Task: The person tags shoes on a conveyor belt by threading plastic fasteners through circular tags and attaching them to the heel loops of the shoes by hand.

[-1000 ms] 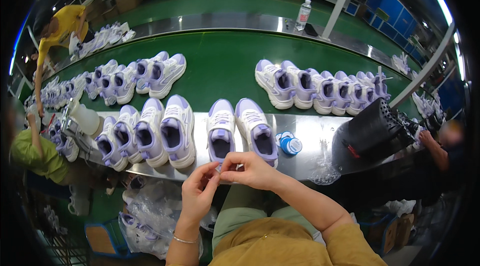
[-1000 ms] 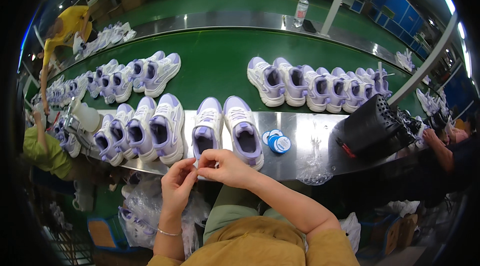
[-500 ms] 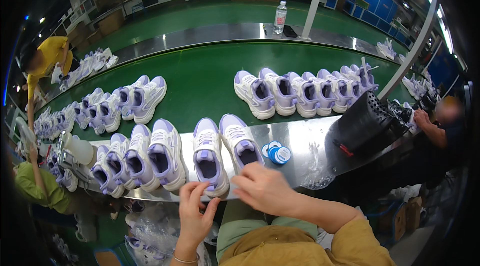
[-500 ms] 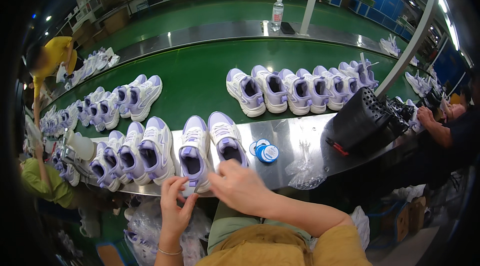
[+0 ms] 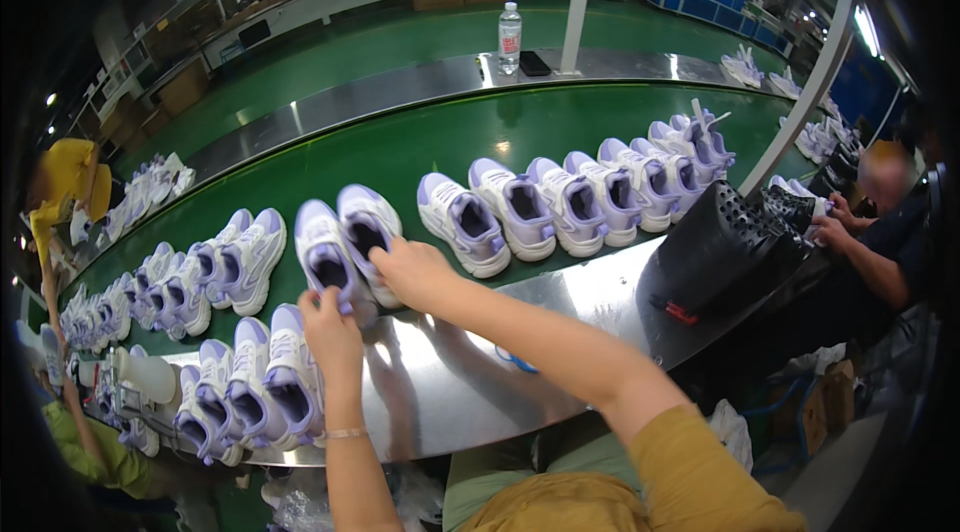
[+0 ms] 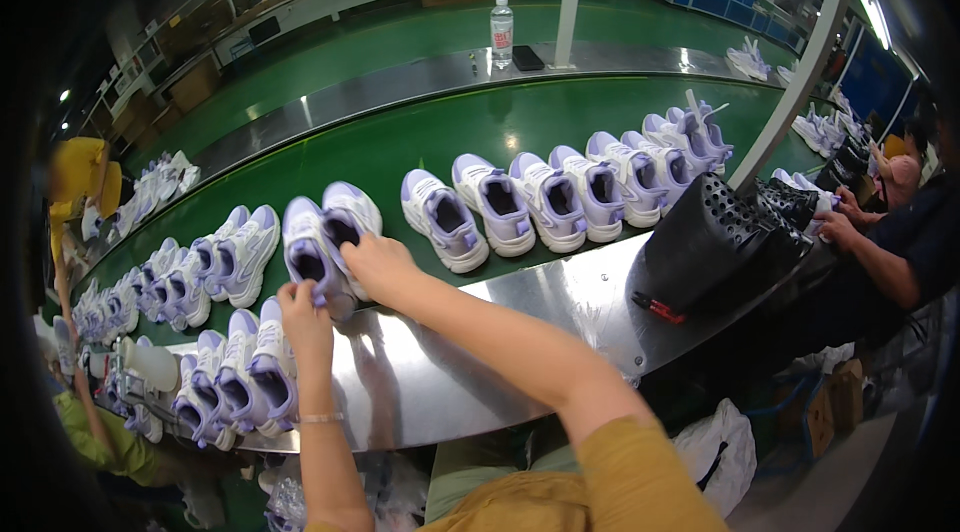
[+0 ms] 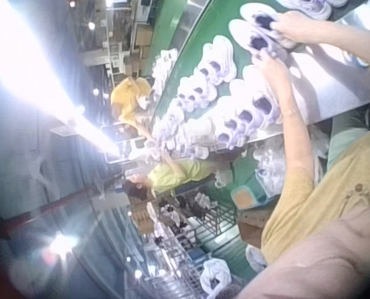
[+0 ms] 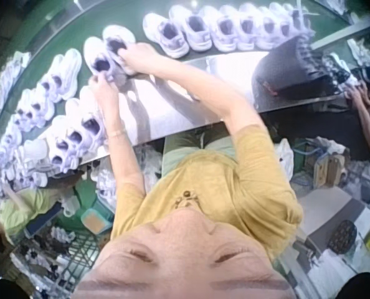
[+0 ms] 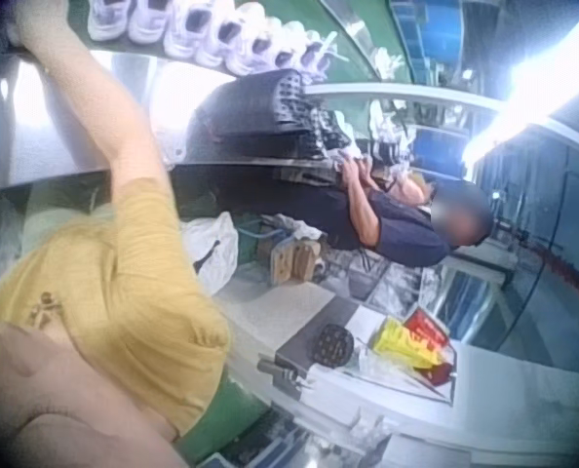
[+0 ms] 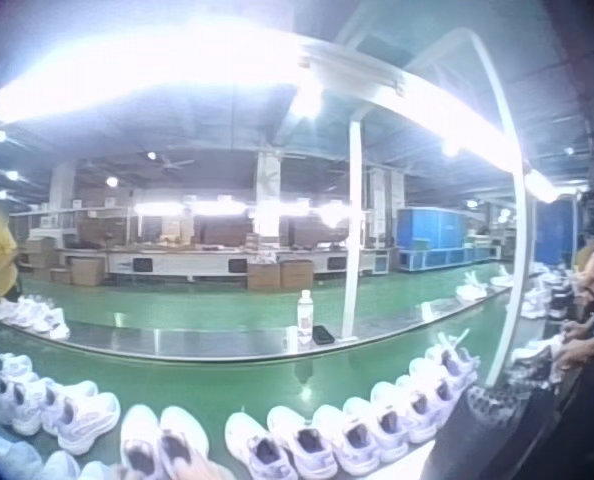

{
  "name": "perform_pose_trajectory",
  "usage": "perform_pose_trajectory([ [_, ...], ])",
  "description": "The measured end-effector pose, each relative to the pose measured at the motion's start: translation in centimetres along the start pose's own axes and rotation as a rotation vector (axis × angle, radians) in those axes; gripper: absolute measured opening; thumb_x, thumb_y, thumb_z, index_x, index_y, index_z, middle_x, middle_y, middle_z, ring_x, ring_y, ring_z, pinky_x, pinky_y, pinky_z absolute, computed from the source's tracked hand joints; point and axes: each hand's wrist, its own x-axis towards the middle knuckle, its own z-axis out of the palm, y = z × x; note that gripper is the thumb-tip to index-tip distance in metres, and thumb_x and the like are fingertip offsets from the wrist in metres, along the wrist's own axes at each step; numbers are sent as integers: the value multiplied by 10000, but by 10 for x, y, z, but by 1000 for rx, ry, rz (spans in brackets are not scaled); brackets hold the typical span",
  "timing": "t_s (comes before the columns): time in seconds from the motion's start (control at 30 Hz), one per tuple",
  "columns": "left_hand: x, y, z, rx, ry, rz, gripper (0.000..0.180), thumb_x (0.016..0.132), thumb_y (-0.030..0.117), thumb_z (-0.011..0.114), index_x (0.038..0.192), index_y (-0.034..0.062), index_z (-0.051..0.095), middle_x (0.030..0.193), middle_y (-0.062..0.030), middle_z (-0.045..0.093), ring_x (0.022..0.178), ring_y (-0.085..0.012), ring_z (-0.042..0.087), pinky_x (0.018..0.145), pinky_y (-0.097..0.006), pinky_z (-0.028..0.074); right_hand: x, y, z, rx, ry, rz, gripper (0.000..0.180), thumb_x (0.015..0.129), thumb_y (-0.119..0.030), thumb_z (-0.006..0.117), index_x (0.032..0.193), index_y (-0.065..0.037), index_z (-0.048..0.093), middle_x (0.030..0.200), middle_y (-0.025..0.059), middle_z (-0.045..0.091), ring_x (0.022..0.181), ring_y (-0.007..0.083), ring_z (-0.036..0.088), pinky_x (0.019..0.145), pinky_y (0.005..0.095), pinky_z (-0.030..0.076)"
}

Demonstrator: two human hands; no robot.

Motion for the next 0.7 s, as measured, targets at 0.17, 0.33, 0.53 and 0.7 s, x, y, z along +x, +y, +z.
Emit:
perform_pose_trajectory([
  [0.17,47,-56,74,-282,-72,-43,568,743,5,606,1284,31,436,1294,-277,390,1151,-422,447,958,-401,390,8,25,32,230,-170,144,396,838,-93,579,1215,-10,489,1094,211,591,997,376,576,816,443,476],
  [0.33,35,-41,61,29,113,41,509,781,2,591,1272,-11,457,1289,-238,446,1177,-360,449,963,-388,385,-87,69,-64,400,3,237,256,824,-96,607,1064,-6,612,1025,164,630,932,318,611,812,389,483],
  [0.53,-71,95,40,-487,-269,-103,304,772,-11,576,1076,-9,573,1032,-159,596,836,-268,585,735,-331,474,-233,150,-165,29,119,858,136,795,-123,604,828,0,652,785,161,659,751,305,646,667,372,491],
  [0.7,-153,215,70,-545,-416,526,74,758,57,625,767,33,556,768,-120,561,736,-289,547,643,-386,454,-269,144,-135,56,62,878,196,768,-208,643,799,-15,652,730,158,651,706,323,642,651,394,497],
])
